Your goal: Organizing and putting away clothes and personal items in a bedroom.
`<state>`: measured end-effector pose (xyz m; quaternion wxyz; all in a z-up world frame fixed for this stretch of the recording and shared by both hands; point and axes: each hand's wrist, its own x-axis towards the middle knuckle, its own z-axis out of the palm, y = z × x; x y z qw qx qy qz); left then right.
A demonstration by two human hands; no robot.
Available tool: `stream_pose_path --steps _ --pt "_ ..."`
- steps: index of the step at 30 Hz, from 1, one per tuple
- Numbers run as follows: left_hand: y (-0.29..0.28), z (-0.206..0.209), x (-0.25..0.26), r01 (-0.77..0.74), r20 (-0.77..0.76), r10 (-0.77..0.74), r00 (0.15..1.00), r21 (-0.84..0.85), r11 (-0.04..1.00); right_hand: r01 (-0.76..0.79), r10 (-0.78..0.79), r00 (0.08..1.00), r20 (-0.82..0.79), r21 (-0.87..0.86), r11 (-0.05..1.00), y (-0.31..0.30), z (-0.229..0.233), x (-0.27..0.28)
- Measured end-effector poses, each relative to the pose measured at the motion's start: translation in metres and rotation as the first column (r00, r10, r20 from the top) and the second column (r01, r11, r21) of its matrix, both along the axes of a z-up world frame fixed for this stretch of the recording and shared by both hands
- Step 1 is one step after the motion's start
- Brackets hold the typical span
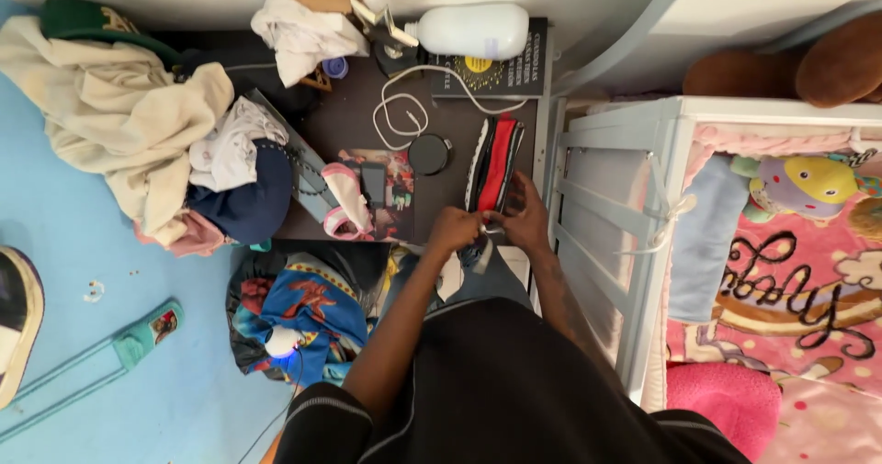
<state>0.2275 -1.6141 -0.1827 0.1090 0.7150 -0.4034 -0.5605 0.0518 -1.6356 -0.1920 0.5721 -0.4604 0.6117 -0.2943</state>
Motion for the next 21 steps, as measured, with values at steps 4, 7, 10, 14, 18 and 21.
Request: stream_pose_path --steps 4,7,10,14,18,21 --pt "-0.054 -0.016 0.002 -0.297 -0.193 0.308 0.932 0.082 0.951 0.039 -0.039 0.997 0.074 -0.003 0.999 0.008 -0.004 0.004" --pt "-0.108 -0.027 -0.006 -0.366 -0.242 0.348 0.906 -0.033 0.930 0.083 -0.083 0.996 -0.016 -0.002 0.997 0.007 0.000 0.010" --pt "-0.146 -0.036 -0.014 -0.467 -0.308 0.444 0.841 -0.002 0.884 0.088 -0.092 0.992 -0.089 -0.049 0.995 0.003 0.021 0.013" --pt "-0.142 -0.020 0.001 -0.235 -0.261 0.112 0.959 -0.507 0.829 0.095 -0.119 0.982 -0.150 -0.161 0.982 0.004 0.033 0.009" --pt "-0.108 0.068 0.039 0.308 0.495 -0.018 0.869 -0.512 0.802 0.124 -0.159 0.984 -0.081 -0.324 0.938 -0.004 0.024 0.004" --pt "-0.090 0.049 0.052 0.443 0.678 -0.106 0.727 -0.345 0.827 0.165 -0.209 0.969 -0.130 -0.288 0.943 -0.022 0.034 0.012"
